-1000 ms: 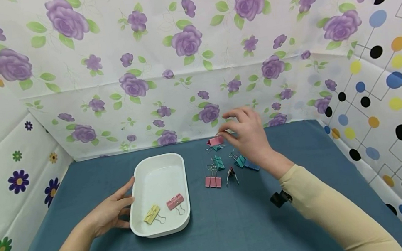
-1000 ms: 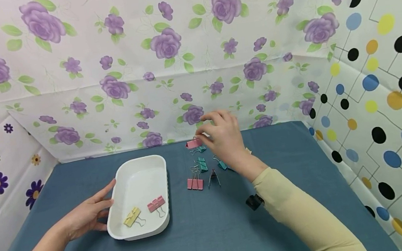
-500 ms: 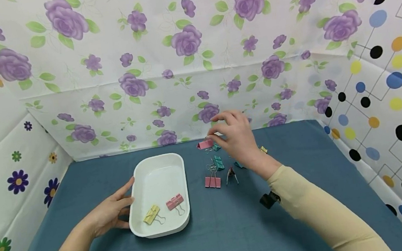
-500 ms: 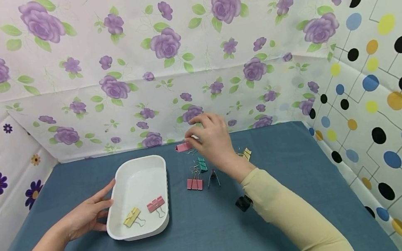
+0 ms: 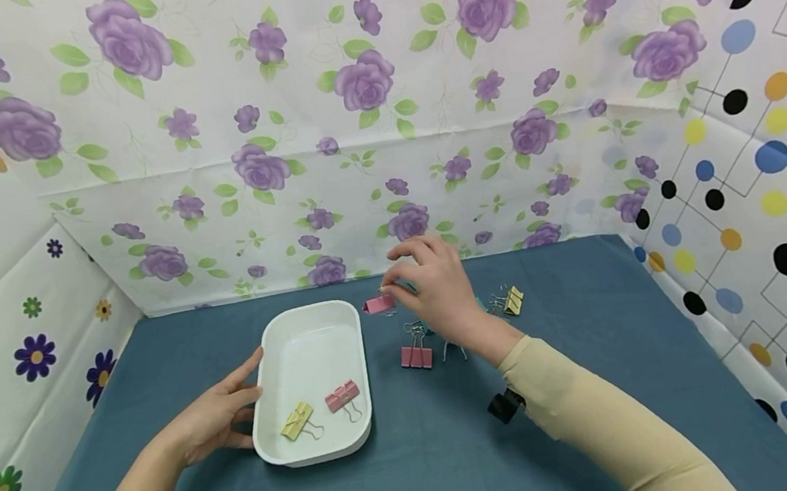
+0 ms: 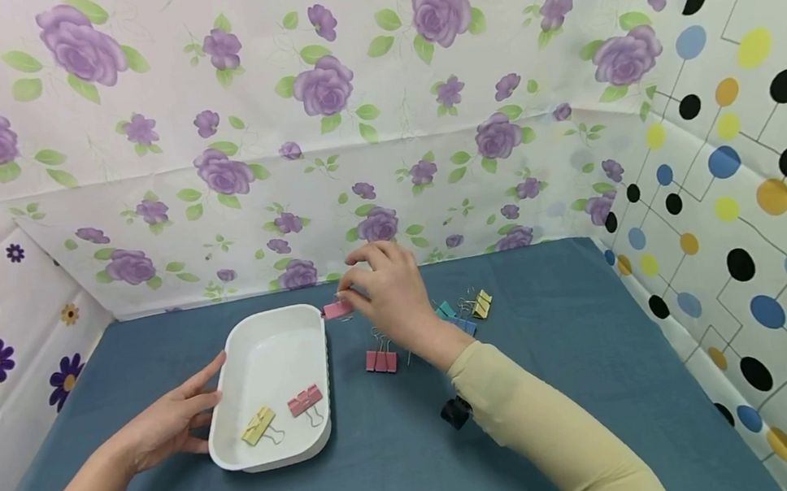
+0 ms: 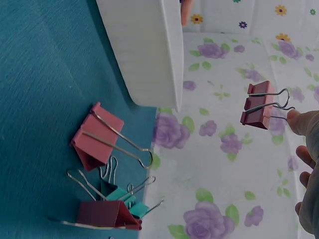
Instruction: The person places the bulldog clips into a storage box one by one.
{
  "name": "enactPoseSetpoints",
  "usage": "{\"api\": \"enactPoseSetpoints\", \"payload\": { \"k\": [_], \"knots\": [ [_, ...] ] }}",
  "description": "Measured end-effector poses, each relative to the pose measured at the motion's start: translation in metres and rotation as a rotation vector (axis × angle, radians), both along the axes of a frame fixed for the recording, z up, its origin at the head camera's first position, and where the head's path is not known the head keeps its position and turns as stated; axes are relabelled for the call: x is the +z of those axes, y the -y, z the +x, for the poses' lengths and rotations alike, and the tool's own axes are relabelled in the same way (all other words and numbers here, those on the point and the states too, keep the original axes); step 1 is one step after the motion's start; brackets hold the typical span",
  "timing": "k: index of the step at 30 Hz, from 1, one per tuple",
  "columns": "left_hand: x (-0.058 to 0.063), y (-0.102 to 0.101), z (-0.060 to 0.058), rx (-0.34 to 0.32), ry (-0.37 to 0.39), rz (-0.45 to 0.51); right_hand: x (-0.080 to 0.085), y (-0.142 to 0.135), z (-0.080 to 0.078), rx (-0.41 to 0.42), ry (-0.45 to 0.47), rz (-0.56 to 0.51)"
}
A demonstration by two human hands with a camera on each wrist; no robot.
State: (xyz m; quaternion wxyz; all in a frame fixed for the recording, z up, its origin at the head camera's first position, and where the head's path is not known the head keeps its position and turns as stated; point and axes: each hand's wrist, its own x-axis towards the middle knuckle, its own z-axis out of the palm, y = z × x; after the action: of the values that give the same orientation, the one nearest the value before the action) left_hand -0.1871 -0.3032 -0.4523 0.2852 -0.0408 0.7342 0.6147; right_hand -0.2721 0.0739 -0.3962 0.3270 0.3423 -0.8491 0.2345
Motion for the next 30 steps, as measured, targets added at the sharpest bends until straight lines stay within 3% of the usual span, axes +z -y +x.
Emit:
{"api": "enactPoseSetpoints", "payload": {
  "k": [14, 25, 30],
  "knots": [
    [0.001, 0.000, 0.000, 0.008, 0.004, 0.002, 0.000, 0.017, -0.005, -0.011, 0.055, 0.014],
    [0.001, 0.000, 0.000, -0.008, 0.007, 0.010, 0.004, 0.041, -0.007, 0.017, 0.024, 0.031],
    [0.002, 0.000, 0.000, -0.012, 0.006, 0.020, 0.003, 0.053, -0.006, 0.023, 0.051, 0.060]
  ]
}}
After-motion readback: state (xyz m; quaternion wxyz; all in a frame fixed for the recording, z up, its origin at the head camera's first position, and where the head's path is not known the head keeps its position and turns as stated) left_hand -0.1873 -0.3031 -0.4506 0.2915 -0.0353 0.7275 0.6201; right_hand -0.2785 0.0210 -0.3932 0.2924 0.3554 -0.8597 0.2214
